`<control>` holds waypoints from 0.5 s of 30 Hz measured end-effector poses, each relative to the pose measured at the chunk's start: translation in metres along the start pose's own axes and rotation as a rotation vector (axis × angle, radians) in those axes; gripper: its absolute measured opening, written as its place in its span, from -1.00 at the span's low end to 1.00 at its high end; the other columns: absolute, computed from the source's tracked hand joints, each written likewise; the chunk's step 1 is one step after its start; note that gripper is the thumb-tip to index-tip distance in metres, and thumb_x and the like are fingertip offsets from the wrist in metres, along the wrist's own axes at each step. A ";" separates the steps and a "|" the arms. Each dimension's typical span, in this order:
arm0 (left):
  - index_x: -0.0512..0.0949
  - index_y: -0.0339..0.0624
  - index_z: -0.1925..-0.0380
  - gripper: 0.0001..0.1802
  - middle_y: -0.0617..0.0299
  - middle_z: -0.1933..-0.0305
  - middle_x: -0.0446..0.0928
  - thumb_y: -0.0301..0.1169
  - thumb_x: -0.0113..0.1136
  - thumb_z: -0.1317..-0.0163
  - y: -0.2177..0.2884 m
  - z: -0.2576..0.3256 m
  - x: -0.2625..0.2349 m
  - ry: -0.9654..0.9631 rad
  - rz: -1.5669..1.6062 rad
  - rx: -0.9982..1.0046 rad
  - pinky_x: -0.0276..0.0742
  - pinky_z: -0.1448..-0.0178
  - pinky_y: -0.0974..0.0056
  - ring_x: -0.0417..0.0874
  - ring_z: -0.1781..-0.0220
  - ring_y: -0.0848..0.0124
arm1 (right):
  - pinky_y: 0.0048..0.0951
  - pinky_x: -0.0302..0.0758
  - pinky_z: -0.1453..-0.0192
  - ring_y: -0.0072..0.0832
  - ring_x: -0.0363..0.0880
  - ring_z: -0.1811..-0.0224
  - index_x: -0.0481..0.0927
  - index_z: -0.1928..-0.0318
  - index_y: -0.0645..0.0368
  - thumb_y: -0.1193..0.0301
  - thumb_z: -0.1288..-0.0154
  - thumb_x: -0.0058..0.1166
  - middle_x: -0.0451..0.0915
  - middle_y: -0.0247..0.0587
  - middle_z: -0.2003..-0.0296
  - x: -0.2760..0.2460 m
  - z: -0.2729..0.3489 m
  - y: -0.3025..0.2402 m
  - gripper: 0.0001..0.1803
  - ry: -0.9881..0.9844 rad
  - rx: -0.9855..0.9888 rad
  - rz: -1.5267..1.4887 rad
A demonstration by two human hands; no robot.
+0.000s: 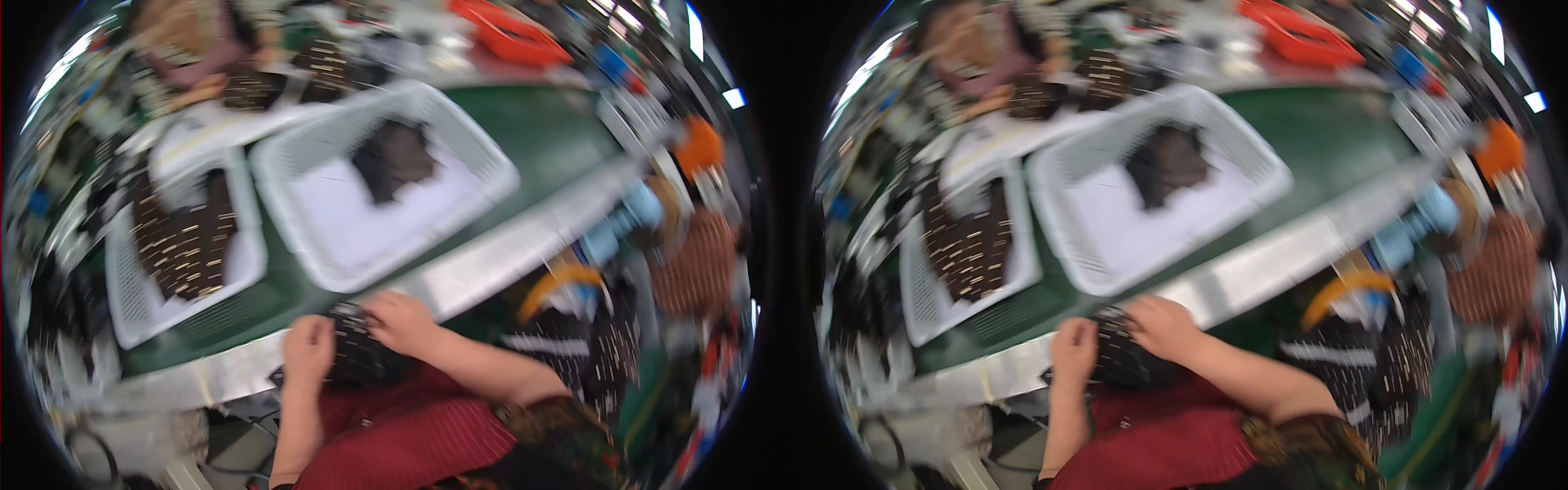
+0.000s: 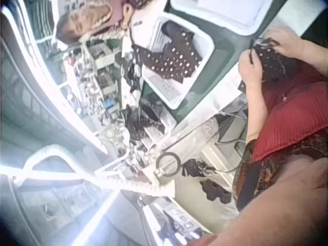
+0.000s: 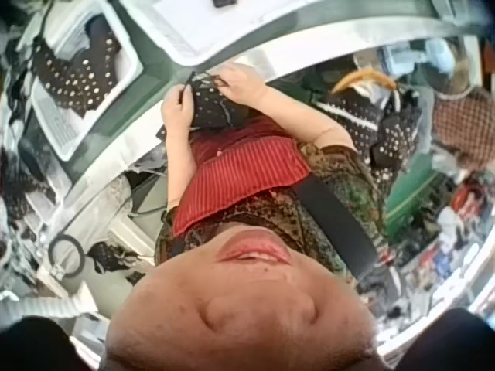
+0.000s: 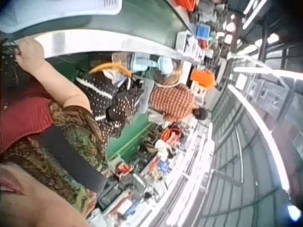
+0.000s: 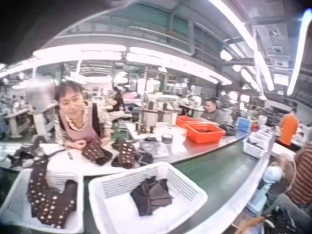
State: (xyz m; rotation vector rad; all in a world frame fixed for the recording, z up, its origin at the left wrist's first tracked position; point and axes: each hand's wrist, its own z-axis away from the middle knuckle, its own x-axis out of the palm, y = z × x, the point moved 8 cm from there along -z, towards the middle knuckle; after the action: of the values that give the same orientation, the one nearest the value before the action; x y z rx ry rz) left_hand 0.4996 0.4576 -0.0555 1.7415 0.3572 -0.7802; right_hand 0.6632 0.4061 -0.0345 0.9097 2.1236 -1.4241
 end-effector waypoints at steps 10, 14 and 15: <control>0.41 -0.29 0.47 -0.80 0.30 0.54 0.37 -0.42 0.05 -0.31 -0.008 0.001 0.007 -0.040 0.087 0.069 0.29 0.33 0.43 0.31 0.45 0.55 | -0.25 0.44 0.41 -0.23 0.51 0.46 0.44 0.40 0.13 0.43 0.03 0.15 0.42 -0.22 0.50 -0.003 0.013 0.006 -0.83 0.130 -0.020 -0.033; 0.43 -0.31 0.45 -0.81 0.23 0.51 0.41 -0.42 0.07 -0.30 -0.010 0.002 0.004 -0.029 0.073 0.052 0.31 0.33 0.39 0.36 0.45 0.49 | -0.26 0.45 0.40 -0.24 0.52 0.45 0.46 0.41 0.13 0.42 0.03 0.17 0.43 -0.23 0.49 0.000 0.013 0.006 -0.83 0.111 -0.024 -0.023; 0.43 -0.31 0.45 -0.81 0.23 0.51 0.41 -0.42 0.06 -0.30 -0.011 0.002 0.003 -0.026 0.077 0.039 0.31 0.33 0.39 0.36 0.45 0.49 | -0.26 0.45 0.40 -0.24 0.52 0.45 0.46 0.42 0.13 0.42 0.03 0.17 0.43 -0.23 0.49 -0.001 0.012 0.005 -0.83 0.112 -0.026 -0.019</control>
State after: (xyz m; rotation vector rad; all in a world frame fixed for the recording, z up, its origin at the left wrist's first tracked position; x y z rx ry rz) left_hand 0.4948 0.4584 -0.0659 1.7695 0.2576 -0.7582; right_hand 0.6672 0.3959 -0.0412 0.9834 2.2319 -1.3808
